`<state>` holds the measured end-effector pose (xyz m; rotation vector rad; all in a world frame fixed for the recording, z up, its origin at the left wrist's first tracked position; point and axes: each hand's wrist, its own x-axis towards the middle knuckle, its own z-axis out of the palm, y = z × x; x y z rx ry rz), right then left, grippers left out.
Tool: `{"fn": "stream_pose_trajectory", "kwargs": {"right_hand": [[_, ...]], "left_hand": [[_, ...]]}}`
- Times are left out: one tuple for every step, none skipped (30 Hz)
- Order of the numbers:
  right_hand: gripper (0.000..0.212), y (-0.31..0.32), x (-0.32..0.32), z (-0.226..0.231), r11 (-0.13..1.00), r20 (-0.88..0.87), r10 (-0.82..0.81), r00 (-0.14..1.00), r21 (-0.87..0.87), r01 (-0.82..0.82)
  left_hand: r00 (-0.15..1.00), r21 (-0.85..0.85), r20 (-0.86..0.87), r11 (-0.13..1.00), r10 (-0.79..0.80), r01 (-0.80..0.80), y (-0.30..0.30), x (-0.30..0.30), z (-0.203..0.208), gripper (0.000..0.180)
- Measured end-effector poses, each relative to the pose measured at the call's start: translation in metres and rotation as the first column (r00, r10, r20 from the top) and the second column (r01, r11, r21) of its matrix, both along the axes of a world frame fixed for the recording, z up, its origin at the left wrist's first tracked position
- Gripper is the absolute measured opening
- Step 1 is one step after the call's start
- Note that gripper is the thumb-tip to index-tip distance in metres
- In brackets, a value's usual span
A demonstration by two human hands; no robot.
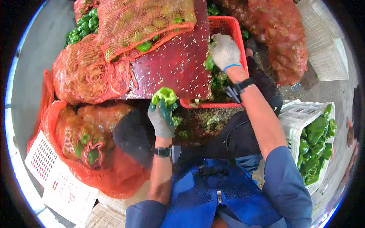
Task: Removing the stems and seeds from green peppers using a knife and placing the cleaned peppers into a basket.
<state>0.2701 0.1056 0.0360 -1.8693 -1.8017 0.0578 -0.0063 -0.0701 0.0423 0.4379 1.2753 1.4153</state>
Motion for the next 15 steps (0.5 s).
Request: {"fn": "stream_pose_trajectory", "kwargs": {"right_hand": [[0.028,-0.008,0.003,0.007,0.997,-0.042,-0.001,0.999,0.077,0.004],[0.032,-0.022,0.007,0.015,0.998,-0.093,-0.012,0.996,0.052,0.017],[0.031,-0.033,0.006,0.022,1.0,-0.152,0.028,0.988,0.004,-0.028],[0.031,-0.048,0.002,0.028,0.997,-0.306,0.018,0.952,-0.069,-0.041],[0.031,-0.062,0.004,0.036,0.989,-0.438,-0.01,0.899,-0.134,-0.054],[0.023,-0.08,0.01,0.032,0.996,-0.257,0.076,0.963,0.064,-0.062],[0.023,-0.095,0.013,0.028,0.99,-0.355,0.112,0.928,0.123,-0.073],[0.024,-0.11,0.012,0.032,0.999,-0.418,0.042,0.908,0.036,-0.03],[0.024,-0.125,0.007,0.035,0.998,-0.478,-0.031,0.878,-0.055,0.006],[0.023,-0.142,0.006,0.044,0.993,-0.519,-0.058,0.853,-0.119,-0.005],[0.022,-0.155,0.009,0.049,0.984,-0.557,-0.093,0.825,-0.18,-0.011],[0.022,-0.168,0.013,0.043,0.987,-0.566,-0.099,0.819,-0.159,0.009],[0.024,-0.183,0.022,0.041,0.992,-0.513,-0.064,0.856,-0.129,-0.003],[0.028,-0.188,0.019,0.025,0.986,-0.686,-0.069,0.724,-0.156,-0.053],[0.034,-0.194,0.004,0.033,0.984,-0.601,-0.023,0.799,-0.154,-0.088]], "left_hand": [[0.998,0.027,0.037,0.998,-0.051,0.05,0.003,-0.005,0.007,0.033],[0.995,0.028,0.078,0.997,-0.068,0.066,0.008,-0.001,0.013,0.031],[0.996,0.029,0.064,0.998,-0.063,0.061,0.013,-0.005,0.015,0.031],[0.996,0.059,-0.08,0.997,-0.047,0.052,0.017,-0.01,0.018,0.03],[0.978,0.095,-0.208,0.994,-0.035,0.056,0.026,-0.006,0.018,0.03],[0.94,0.203,-0.304,0.975,0.153,-0.093,0.036,0.007,0.019,0.031],[0.883,0.321,-0.405,0.941,0.236,-0.104,0.04,0.016,0.023,0.038],[0.826,0.346,-0.486,0.931,0.286,-0.119,0.043,0.021,0.023,0.039],[0.755,0.372,-0.563,0.919,0.335,-0.13,0.046,0.019,0.023,0.04],[0.023,0.368,-0.926,0.892,0.376,0.263,0.055,-0.005,0.004,0.043],[-0.139,0.009,-0.989,0.955,0.053,0.297,0.062,-0.003,-0.003,0.044],[-0.171,-0.007,-0.984,0.954,0.046,0.3,0.065,0.002,-0.014,0.044],[-0.189,-0.022,-0.981,0.948,0.041,0.319,0.065,0.01,-0.028,0.045],[0.6,0.21,-0.8,0.94,0.006,0.271,0.071,0.002,-0.033,0.044],[0.993,0.27,-0.109,0.96,-0.05,0.078,0.071,-0.034,-0.039,0.044]]}}
